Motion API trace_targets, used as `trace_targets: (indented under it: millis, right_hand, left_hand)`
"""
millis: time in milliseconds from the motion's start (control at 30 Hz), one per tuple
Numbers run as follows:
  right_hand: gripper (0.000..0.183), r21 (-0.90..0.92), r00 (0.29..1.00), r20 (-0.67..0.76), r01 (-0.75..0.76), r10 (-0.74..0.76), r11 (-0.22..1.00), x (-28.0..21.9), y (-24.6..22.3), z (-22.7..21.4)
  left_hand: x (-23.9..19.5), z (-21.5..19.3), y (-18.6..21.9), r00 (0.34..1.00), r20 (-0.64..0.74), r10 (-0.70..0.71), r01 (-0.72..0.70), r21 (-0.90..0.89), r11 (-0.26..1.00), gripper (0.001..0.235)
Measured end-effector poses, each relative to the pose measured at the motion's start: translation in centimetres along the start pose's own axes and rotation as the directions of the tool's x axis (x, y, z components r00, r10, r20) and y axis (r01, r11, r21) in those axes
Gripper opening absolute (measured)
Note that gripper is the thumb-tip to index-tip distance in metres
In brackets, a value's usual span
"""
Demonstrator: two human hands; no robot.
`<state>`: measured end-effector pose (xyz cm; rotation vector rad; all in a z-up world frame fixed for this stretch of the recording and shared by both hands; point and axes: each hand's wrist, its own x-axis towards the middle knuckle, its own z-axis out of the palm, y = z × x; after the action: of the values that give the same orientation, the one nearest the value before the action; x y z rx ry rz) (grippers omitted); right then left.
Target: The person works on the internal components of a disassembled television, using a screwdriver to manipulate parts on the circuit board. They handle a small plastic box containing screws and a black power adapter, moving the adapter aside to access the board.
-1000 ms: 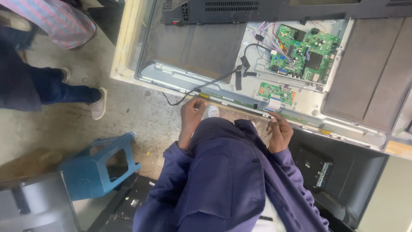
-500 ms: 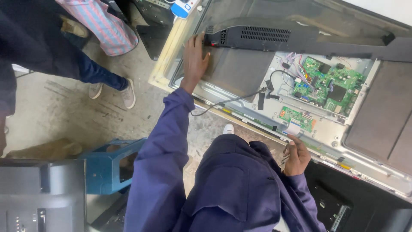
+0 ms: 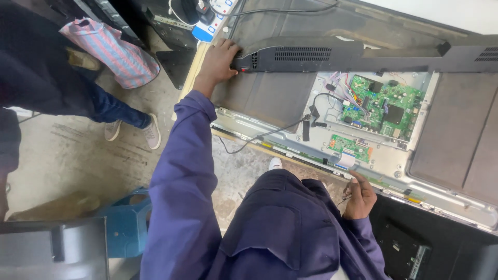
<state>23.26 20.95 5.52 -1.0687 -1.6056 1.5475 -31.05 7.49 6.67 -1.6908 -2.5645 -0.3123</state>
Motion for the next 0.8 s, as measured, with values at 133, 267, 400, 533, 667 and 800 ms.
trace_targets:
  millis: [133,267,400,533,667,800]
  right_hand:
    - [0.029,-0.009,1.000,0.018,0.011,-0.011,1.000,0.4,-0.1,0.4]
    - [0.024,-0.025,1.000,-0.006,-0.016,0.015,1.000,0.7,-0.5,0.8]
    - [0.024,0.010,1.000,-0.003,-0.008,0.008,1.000,1.0,0.4,0.5]
    - [0.026,0.033,1.000,0.000,0.004,-0.004,0.999,1.1,0.4,0.5]
    - [0.023,0.022,1.000,0.007,-0.022,0.022,1.000,1.1,-0.4,0.9]
    - [0.023,0.005,1.000,-0.011,-0.025,0.025,1.000,1.2,-0.3,0.9]
  left_hand:
    - [0.5,-0.2,-0.2,1.000,-0.003,0.027,-0.026,0.130,0.991,0.056]
    - [0.8,-0.4,-0.4,0.999,0.013,0.038,-0.039,0.134,0.990,0.052]
    - [0.8,-0.6,-0.2,0.999,0.038,0.007,-0.011,0.114,0.993,0.053]
    - [0.5,0.0,-0.2,1.000,0.013,0.011,-0.012,0.074,0.997,0.056]
    - [0.4,0.0,-0.2,1.000,-0.004,-0.002,0.002,0.034,0.999,0.051]
    - [0.5,0.0,-0.2,1.000,0.000,-0.002,0.002,0.050,0.999,0.060]
